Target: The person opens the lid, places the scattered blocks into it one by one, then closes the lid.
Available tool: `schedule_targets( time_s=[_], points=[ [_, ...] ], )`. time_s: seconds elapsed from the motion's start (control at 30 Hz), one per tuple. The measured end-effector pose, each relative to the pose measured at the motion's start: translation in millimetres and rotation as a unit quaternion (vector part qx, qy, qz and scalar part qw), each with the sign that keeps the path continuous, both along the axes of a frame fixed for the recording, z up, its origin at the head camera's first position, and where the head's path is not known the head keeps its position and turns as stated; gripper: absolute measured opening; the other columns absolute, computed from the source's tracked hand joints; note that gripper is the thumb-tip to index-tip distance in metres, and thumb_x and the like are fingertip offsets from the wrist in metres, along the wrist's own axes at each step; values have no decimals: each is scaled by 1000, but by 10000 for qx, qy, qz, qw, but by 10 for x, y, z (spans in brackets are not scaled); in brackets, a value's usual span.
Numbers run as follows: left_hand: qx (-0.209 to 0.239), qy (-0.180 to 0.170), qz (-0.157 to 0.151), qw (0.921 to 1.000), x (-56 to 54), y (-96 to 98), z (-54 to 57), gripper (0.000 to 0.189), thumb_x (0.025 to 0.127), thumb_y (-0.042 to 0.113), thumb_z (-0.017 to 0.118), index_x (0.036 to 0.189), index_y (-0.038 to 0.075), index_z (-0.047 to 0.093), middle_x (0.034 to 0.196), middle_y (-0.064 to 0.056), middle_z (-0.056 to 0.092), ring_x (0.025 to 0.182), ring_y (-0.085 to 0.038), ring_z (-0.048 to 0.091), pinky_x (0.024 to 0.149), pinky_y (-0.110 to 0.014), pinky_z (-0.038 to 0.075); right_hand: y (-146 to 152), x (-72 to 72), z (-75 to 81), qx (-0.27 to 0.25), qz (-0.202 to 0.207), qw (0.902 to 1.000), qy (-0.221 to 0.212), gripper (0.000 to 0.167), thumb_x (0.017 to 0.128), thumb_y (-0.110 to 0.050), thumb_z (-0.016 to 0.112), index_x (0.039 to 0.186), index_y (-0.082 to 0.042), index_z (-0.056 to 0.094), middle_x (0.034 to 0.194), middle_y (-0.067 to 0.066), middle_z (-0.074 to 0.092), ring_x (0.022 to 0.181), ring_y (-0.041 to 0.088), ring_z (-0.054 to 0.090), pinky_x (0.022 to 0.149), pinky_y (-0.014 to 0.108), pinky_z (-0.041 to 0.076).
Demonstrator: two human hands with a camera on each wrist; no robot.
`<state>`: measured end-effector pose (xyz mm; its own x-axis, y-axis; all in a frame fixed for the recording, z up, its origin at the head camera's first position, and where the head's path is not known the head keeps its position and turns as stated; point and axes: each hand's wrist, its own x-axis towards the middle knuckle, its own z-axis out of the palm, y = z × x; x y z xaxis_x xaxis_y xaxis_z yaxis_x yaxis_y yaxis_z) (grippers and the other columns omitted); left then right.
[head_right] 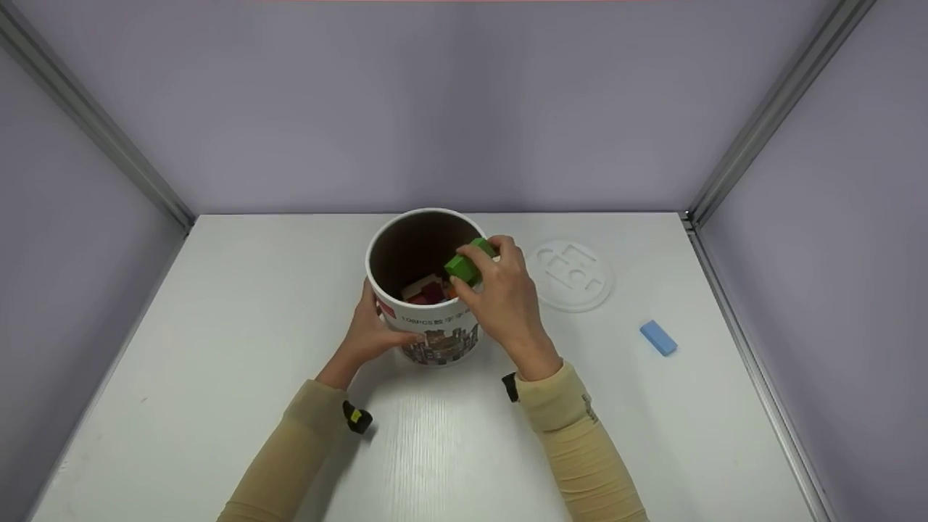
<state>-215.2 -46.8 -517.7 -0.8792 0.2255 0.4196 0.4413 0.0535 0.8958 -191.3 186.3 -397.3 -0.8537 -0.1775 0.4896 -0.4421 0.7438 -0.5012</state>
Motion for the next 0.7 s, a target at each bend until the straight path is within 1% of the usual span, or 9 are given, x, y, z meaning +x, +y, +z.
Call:
schedule_targets(
  time_s=[0.17, 0.23, 0.33, 0.43, 0.57, 0.63, 0.7],
  points=[
    [-19, 28, -2, 10000, 4, -13, 5, 130, 55, 17, 98, 155, 9, 16, 147, 2, 41, 130, -15, 45, 109, -40, 37, -54, -23, -76, 360, -25, 9993, 35, 41, 88, -24, 76, 126, -11, 66, 127, 18, 49, 115, 32, 51, 88, 45, 53],
    [-6, 53, 14, 10000, 3, -14, -2, 130, 55, 18, 98, 155, 9, 17, 146, 4, 42, 130, -15, 45, 109, -40, 38, -62, -25, -94, 388, 16, 9992, 43, 44, 89, -27, 75, 130, -12, 64, 129, 17, 49, 118, 32, 49, 90, 46, 52],
    [-9, 102, 51, 9999, -7, -9, -28, 130, 55, 19, 98, 155, 9, 17, 146, 3, 42, 130, -17, 45, 109, -43, 38, -52, -18, -101, 287, 92, 9995, 51, 48, 90, -30, 73, 134, -13, 61, 132, 15, 49, 122, 30, 47, 95, 46, 48],
    [-82, 126, 105, 9998, -64, 0, -131, 132, 54, 24, 99, 156, 12, 15, 146, -1, 41, 130, -16, 45, 109, -43, 38, -7, 4, -98, 113, 112, 9998, 70, 50, 91, -30, 72, 135, -11, 59, 133, 14, 48, 125, 29, 46, 100, 47, 45],
    [-205, 108, 138, 9996, -156, 6, -285, 136, 52, 33, 99, 156, 19, 13, 147, -8, 41, 130, -13, 44, 109, -38, 38, 105, 34, -125, -196, 25, 9998, 103, 50, 91, -27, 72, 134, -7, 58, 133, 14, 48, 125, 29, 47, 103, 48, 42],
    [-240, 96, 147, 9996, -177, 7, -313, 136, 52, 36, 99, 156, 20, 12, 148, -8, 40, 131, -12, 44, 109, -37, 37, 186, 46, -163, -373, -37, 9992, 99, 50, 91, -25, 73, 133, -5, 57, 132, 15, 48, 124, 29, 47, 103, 48, 41],
    [-241, 120, 153, 9995, -181, 9, -316, 136, 52, 37, 98, 157, 21, 12, 149, -5, 40, 131, -12, 43, 110, -36, 37, 279, 64, -220, -518, -121, 9986, 52, 50, 91, -25, 72, 133, -4, 56, 131, 15, 48, 123, 29, 48, 102, 48, 42]
  ],
)
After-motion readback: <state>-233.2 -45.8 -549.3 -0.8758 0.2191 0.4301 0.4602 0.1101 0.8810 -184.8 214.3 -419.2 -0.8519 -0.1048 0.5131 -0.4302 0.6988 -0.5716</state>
